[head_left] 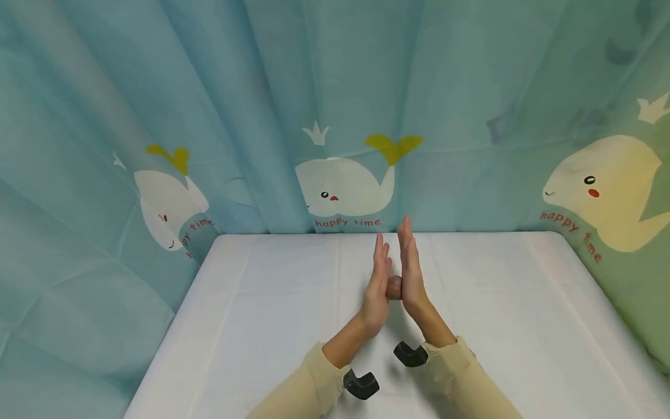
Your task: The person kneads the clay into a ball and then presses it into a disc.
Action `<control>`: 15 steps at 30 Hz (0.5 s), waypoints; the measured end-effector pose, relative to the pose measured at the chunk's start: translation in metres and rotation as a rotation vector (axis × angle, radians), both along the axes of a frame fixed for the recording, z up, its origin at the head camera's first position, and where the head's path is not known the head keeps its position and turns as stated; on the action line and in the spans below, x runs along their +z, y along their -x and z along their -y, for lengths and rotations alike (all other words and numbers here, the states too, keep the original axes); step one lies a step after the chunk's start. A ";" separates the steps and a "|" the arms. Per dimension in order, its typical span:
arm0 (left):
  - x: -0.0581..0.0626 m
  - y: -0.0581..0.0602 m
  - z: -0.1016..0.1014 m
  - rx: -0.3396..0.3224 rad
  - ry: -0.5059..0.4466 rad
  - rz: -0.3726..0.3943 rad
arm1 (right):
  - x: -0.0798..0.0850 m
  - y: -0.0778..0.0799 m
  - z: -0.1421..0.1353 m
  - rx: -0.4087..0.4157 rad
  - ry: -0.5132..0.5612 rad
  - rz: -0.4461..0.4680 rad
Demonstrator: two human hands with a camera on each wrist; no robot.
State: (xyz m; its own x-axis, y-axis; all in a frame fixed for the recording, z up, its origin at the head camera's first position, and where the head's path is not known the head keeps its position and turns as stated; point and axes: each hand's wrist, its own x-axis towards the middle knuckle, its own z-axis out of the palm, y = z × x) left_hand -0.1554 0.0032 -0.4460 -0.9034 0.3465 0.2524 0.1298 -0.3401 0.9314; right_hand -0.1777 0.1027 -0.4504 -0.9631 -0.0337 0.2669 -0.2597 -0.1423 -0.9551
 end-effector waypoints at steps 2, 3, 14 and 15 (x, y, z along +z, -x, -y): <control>0.003 0.008 0.003 0.056 0.001 -0.014 | -0.003 -0.005 0.007 0.018 -0.003 0.002; 0.003 0.013 0.004 0.089 0.012 -0.013 | -0.004 -0.009 0.012 0.027 -0.013 0.001; -0.011 0.018 0.003 0.126 0.168 -0.043 | 0.012 -0.008 0.015 -0.048 -0.054 -0.021; -0.009 0.015 0.002 0.106 0.164 -0.058 | 0.012 -0.002 0.010 -0.064 -0.039 -0.009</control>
State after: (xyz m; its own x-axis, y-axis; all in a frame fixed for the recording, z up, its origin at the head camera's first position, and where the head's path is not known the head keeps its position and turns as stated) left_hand -0.1701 0.0008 -0.4546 -0.9226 0.2913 0.2529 0.2115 -0.1664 0.9631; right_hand -0.1753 0.0930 -0.4381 -0.9611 0.0177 0.2756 -0.2760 -0.0883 -0.9571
